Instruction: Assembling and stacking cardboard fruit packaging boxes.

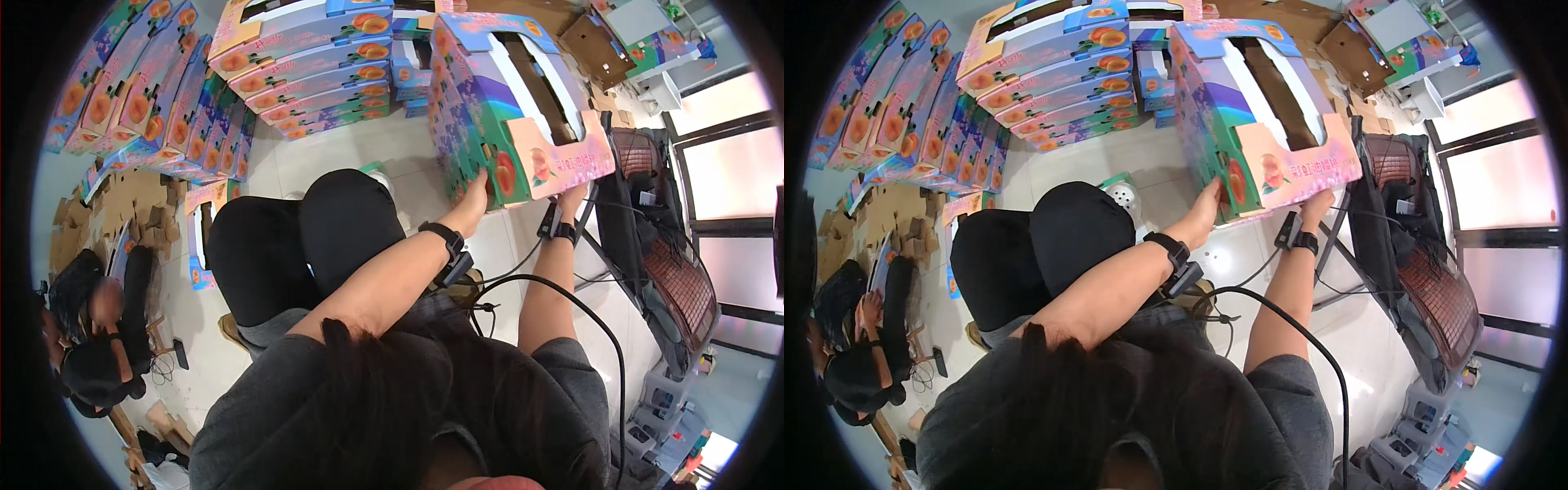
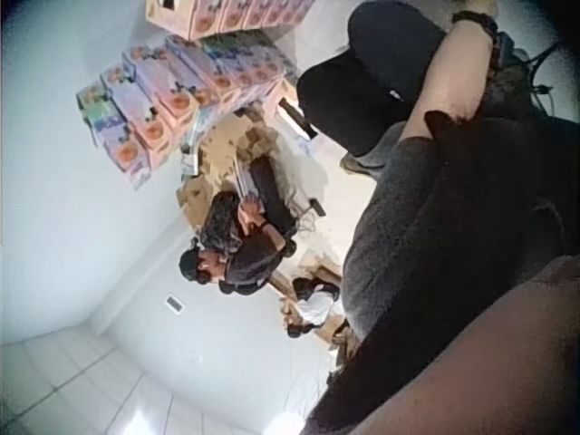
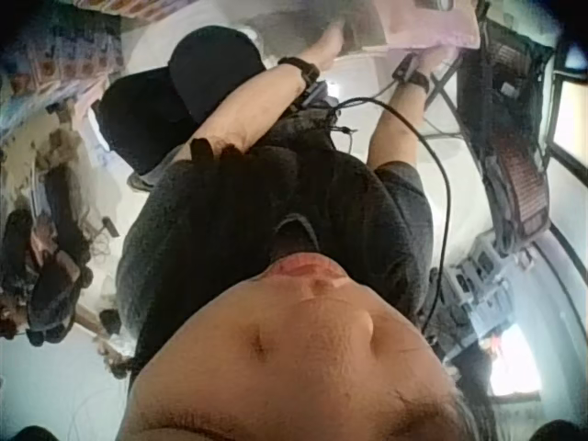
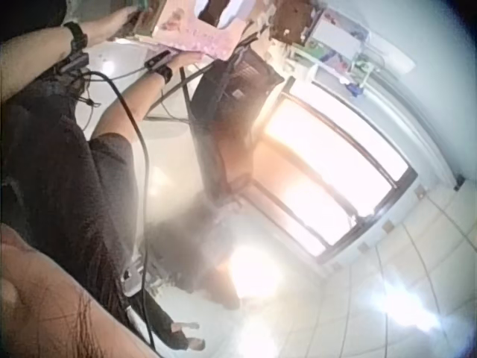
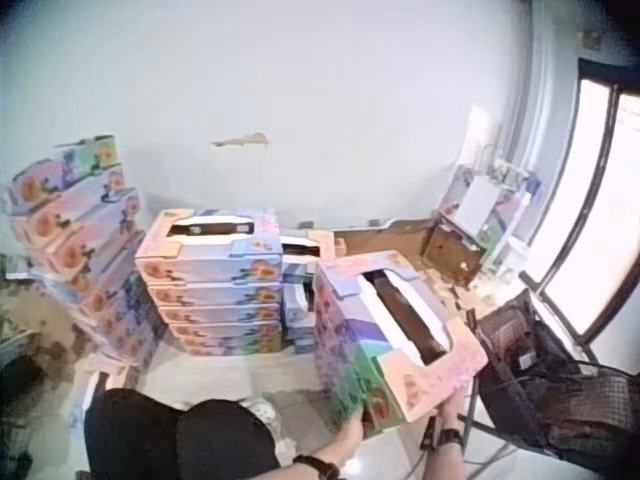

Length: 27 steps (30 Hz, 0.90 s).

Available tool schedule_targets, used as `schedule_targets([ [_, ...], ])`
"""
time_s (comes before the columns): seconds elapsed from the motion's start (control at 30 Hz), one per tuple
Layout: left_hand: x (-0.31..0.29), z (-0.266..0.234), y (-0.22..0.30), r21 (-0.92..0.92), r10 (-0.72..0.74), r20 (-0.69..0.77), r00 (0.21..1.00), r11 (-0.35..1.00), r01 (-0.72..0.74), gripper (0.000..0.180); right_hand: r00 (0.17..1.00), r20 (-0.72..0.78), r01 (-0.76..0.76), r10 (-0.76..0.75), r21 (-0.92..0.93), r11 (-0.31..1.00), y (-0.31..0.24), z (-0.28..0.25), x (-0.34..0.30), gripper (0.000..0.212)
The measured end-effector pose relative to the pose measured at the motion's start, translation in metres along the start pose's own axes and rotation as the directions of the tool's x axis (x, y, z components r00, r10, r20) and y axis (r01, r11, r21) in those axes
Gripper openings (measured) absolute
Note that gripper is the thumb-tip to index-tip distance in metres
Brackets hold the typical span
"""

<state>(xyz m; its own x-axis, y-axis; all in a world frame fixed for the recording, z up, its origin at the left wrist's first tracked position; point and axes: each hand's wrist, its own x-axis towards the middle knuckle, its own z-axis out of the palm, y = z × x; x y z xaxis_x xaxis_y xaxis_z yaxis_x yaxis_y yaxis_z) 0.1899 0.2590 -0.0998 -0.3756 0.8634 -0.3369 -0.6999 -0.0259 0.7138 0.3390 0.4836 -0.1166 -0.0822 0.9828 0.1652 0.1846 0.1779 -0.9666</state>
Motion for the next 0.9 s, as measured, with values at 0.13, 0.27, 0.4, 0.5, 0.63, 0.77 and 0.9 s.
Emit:
schedule_targets([
  [0.13, -0.018, 0.019, 0.012, 0.157, -0.173, 0.084, 0.981, 0.975, 0.158, 0.05, 0.991, 0.079, 0.096, -0.106, 0.113, 0.989, 0.033, -0.03, 0.019, 0.034],
  [0.27, -0.02, 0.024, 0.003, 0.262, -0.225, -0.09, 0.97, 0.935, 0.241, 0.046, 0.972, 0.145, 0.185, -0.187, 0.03, 0.982, 0.042, -0.024, 0.016, 0.04],
  [0.4, -0.027, 0.035, 0.003, 0.286, -0.125, -0.147, 0.981, 0.944, 0.163, 0.054, 0.962, 0.236, 0.076, -0.136, 0.247, 0.966, 0.055, -0.033, 0.028, 0.034],
  [0.5, -0.032, 0.036, 0.014, 0.429, -0.084, -0.266, 0.96, 0.882, 0.196, 0.059, 0.981, 0.186, 0.014, -0.062, 0.252, 0.968, 0.049, -0.01, 0.02, 0.034],
  [0.63, -0.003, 0.017, -0.01, 0.63, 0.008, -0.442, 0.897, 0.715, 0.304, 0.063, 0.991, 0.129, -0.034, -0.02, 0.398, 0.917, 0.045, -0.003, 0.017, 0.037],
  [0.77, -0.014, 0.015, 0.016, 0.566, -0.095, -0.263, 0.96, 0.79, 0.234, 0.066, 0.971, 0.208, 0.012, -0.121, 0.463, 0.886, 0.052, -0.007, 0.012, 0.037],
  [0.9, -0.015, 0.016, 0.015, 0.586, -0.113, -0.235, 0.965, 0.776, 0.234, 0.065, 0.957, 0.266, -0.022, -0.113, 0.459, 0.888, 0.056, -0.009, 0.014, 0.038],
])
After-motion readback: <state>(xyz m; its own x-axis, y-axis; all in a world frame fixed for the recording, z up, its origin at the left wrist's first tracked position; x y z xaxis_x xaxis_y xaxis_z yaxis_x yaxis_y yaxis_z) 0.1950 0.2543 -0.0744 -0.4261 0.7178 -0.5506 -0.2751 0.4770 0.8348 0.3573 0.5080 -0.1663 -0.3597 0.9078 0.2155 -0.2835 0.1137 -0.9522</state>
